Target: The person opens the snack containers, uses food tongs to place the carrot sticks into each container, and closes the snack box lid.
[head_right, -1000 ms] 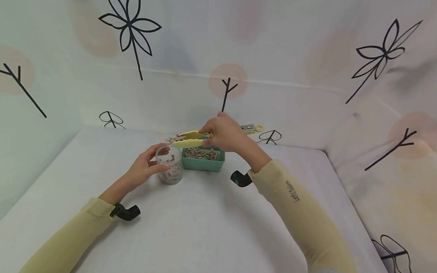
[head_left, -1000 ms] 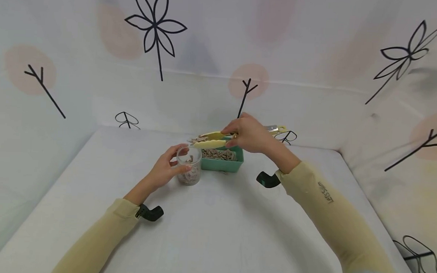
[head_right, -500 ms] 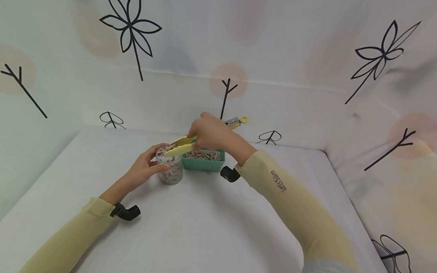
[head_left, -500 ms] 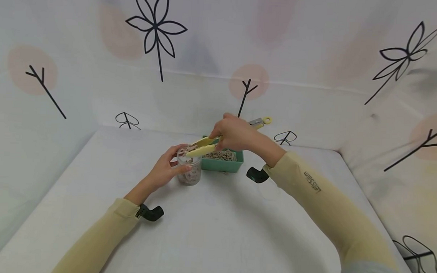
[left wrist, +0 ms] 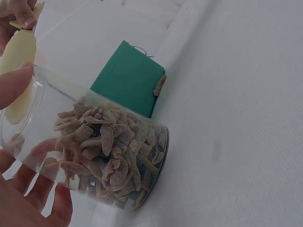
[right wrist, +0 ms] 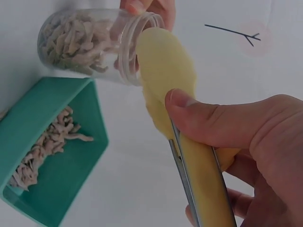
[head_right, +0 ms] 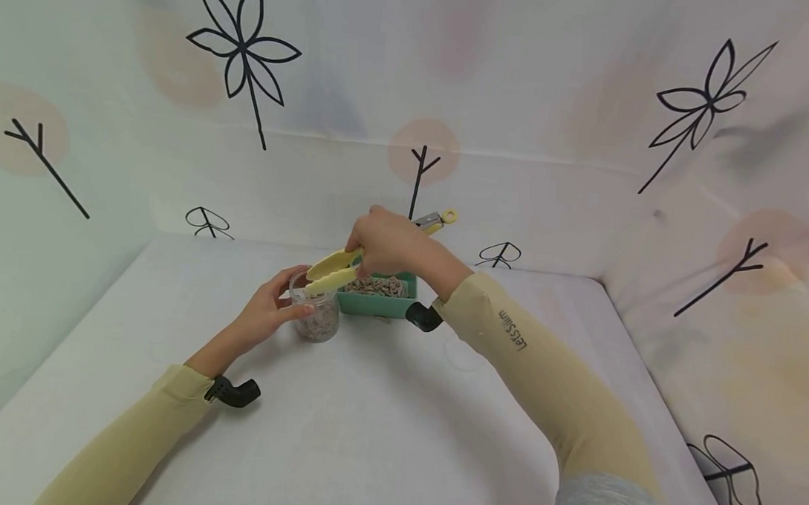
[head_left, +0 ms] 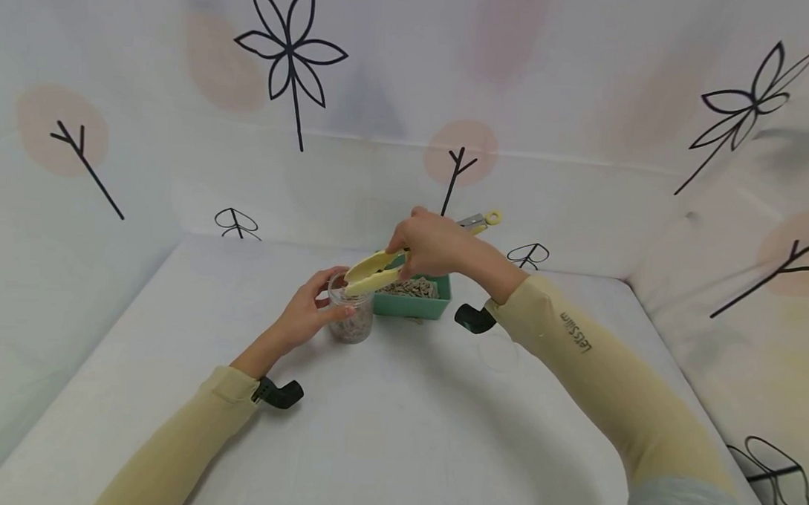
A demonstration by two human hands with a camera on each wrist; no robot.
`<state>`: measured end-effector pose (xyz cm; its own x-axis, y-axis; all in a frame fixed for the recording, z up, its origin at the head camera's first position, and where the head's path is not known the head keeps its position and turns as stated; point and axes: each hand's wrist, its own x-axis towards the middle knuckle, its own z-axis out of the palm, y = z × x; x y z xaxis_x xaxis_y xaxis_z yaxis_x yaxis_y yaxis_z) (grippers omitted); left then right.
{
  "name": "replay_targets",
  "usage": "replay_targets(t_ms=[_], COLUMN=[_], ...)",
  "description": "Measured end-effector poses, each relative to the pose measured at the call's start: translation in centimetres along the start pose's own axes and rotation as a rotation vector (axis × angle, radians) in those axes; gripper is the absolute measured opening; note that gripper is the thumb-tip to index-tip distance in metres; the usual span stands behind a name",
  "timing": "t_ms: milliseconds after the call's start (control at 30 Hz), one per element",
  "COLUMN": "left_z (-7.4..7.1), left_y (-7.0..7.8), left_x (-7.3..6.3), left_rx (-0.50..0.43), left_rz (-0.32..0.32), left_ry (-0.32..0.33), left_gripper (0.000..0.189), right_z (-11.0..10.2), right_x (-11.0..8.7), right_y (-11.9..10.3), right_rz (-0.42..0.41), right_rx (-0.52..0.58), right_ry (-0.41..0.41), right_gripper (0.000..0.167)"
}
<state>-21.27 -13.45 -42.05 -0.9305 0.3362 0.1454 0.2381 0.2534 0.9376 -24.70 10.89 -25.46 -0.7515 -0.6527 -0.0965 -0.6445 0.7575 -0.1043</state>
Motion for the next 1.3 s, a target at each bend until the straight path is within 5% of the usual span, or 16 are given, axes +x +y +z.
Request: replay_targets(t_ms=[267,467,900,1100,1300], left_z=[0.1,0.1,0.2,0.2,0.2], left_y=[3.7,3.6,3.8,3.8,3.8], left_x=[-1.4,-1.3,-1.6,-1.6,-1.6], left_rx=[0.013,0.003,0.008,0.01,0.004], left_rz=[-0.023,-0.002,0.025,0.025,0.026], left_ry=[-0.01,-0.013,-0.003,-0.005,-0.004], left_gripper=[0.071,0.07,0.068,0.068,0.068], right_z=[0.2,0.5,4.6,6.1,7.2], right_x=[-0.6,-1.2,-1.2,-0.6,0.7], right_y=[1.6,3.9,8.7,8.8,8.1], right_rz=[-0.005,-0.009,0.248,0.278,0.207], right_rx=[0.048,0.07,0.1,0.072,0.026], right_ry=[0.036,0.077,-0.029,-0.079,-0.135], right_gripper=[0.05,0.054,0.055,0.054,0.048])
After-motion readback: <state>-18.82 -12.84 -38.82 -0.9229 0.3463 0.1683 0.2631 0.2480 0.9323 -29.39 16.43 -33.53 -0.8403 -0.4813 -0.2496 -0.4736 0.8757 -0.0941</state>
